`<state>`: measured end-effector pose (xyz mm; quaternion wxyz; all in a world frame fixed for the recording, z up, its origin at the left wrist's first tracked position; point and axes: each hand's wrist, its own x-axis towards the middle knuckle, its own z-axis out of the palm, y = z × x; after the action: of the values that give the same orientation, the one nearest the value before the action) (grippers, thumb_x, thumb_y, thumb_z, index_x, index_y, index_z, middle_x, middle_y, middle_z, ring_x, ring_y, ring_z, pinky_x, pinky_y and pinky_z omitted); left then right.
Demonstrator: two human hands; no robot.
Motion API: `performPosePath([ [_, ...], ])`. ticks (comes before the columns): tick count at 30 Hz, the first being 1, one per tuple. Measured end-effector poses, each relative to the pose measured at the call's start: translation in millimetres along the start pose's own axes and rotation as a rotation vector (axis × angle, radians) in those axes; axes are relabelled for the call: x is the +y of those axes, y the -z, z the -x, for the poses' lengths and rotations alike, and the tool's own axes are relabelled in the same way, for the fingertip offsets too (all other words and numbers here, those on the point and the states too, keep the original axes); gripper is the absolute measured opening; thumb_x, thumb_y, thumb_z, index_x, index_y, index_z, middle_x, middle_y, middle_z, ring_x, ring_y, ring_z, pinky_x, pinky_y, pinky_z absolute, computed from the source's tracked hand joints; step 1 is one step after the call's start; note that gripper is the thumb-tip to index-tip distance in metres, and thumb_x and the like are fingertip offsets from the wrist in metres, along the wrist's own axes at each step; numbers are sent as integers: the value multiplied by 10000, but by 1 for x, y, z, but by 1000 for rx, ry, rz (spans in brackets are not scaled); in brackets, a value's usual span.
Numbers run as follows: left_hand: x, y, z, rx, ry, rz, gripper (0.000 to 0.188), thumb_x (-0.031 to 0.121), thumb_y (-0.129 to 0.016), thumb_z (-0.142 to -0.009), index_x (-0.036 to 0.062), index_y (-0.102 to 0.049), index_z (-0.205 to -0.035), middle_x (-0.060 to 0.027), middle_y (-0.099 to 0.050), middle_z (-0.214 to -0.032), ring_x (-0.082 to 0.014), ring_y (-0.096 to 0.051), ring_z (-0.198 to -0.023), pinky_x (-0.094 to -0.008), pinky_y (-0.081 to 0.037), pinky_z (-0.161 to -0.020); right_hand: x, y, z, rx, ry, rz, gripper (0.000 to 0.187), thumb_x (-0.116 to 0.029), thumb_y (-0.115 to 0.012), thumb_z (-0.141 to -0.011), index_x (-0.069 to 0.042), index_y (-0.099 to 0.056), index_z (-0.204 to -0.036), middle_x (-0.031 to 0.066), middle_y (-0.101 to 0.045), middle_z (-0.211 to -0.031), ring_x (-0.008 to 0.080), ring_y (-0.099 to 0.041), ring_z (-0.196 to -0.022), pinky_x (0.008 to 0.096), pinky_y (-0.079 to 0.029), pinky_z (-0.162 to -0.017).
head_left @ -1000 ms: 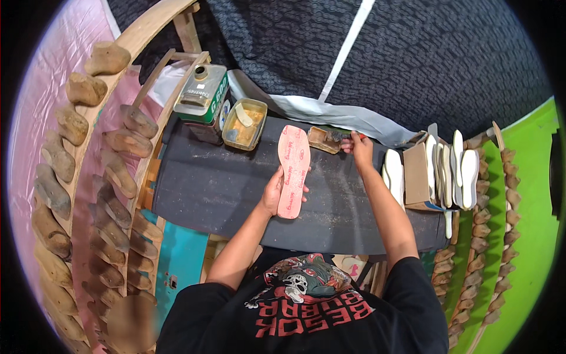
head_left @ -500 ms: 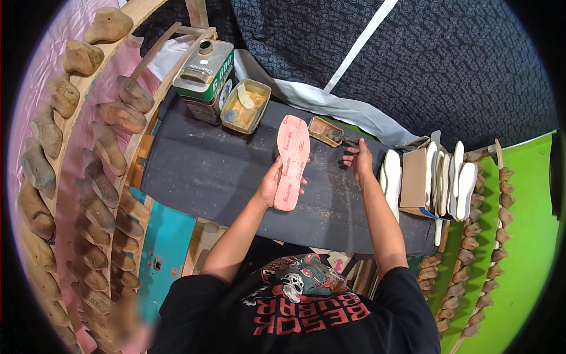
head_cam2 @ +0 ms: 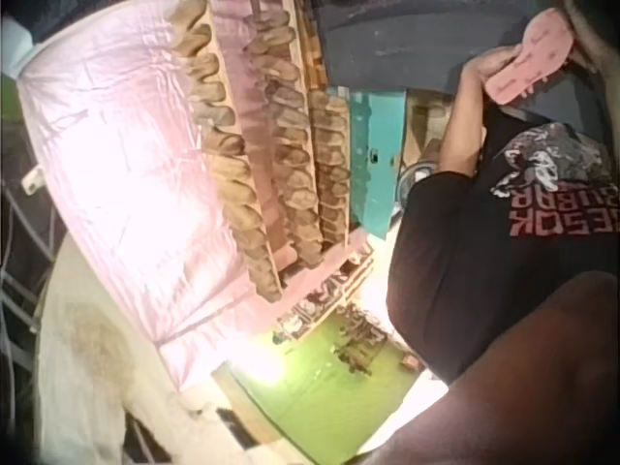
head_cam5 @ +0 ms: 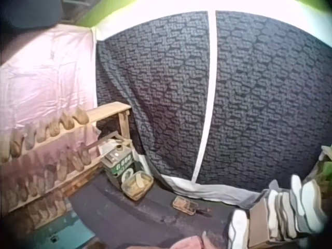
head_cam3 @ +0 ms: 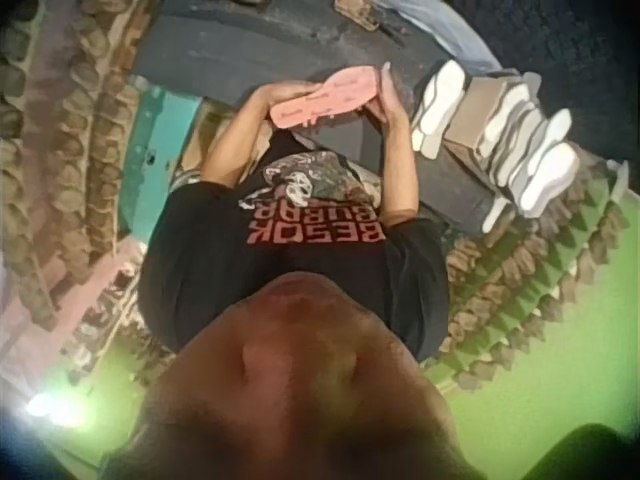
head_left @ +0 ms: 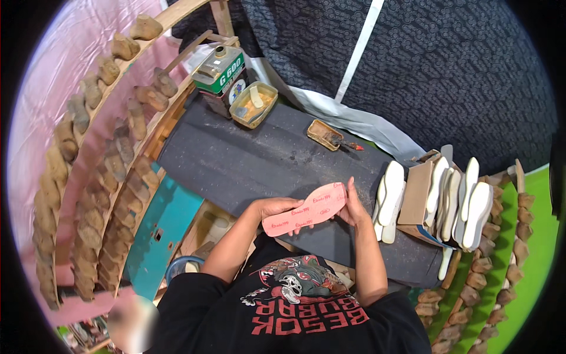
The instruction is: Applying adhesive to shoe insoles using a brush at a manufacturing workstation.
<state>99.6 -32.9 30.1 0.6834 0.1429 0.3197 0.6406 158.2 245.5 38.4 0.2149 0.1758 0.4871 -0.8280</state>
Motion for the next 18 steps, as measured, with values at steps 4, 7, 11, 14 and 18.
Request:
performPosePath([
  [4, -38, -20, 7, 192, 64, -75, 654, 538, -432, -1079, -23, -545, -1394, -156, -701, -1202, -220, -711, -904, -386, -630, -777, 15, 25, 8, -294, -187, 135, 843, -765, -321, -998, -11, -659, -1162, 108, -741, -814, 204, -718, -654, 310, -561, -548],
  [7, -67, -44, 22, 317, 81, -148, 675, 562, -401, -1083, -31, -581, -1352, -142, -718, -1167, -213, -714, -910, -376, -608, -826, 22, 17, 8, -365, -316, 337, 619, -545, -428, -1071, 25, -666, -1116, 158, -734, -819, 233, -694, -575, 308, -530, -497],
  [11, -121, -66, 60, 410, 23, -75, 658, 554, -366, -1092, -25, -613, -1284, -164, -725, -1137, -229, -721, -970, -364, -607, -847, 30, -17, -5, -478, -335, 469, 547, -461, -464, -1043, 37, -689, -1029, 168, -720, -716, 240, -703, -568, 310, -546, -497],
  [14, -146, -95, 100, 592, -67, -140, 629, 534, -359, -1100, -7, -625, -1280, -155, -729, -1141, -218, -718, -963, -340, -593, -834, 27, -50, -8, -573, -286, 583, 555, -471, -471, -1042, 37, -693, -1009, 164, -715, -696, 245, -705, -577, 310, -553, -521],
  [18, -208, -117, 148, 802, -211, -117, 611, 541, -427, -1083, 16, -644, -1308, -104, -749, -1109, -171, -693, -862, -322, -582, -779, 39, -101, 0, -717, -341, 655, 450, -352, -442, -1048, 29, -629, -1196, 189, -734, -951, 280, -751, -714, 324, -599, -572],
])
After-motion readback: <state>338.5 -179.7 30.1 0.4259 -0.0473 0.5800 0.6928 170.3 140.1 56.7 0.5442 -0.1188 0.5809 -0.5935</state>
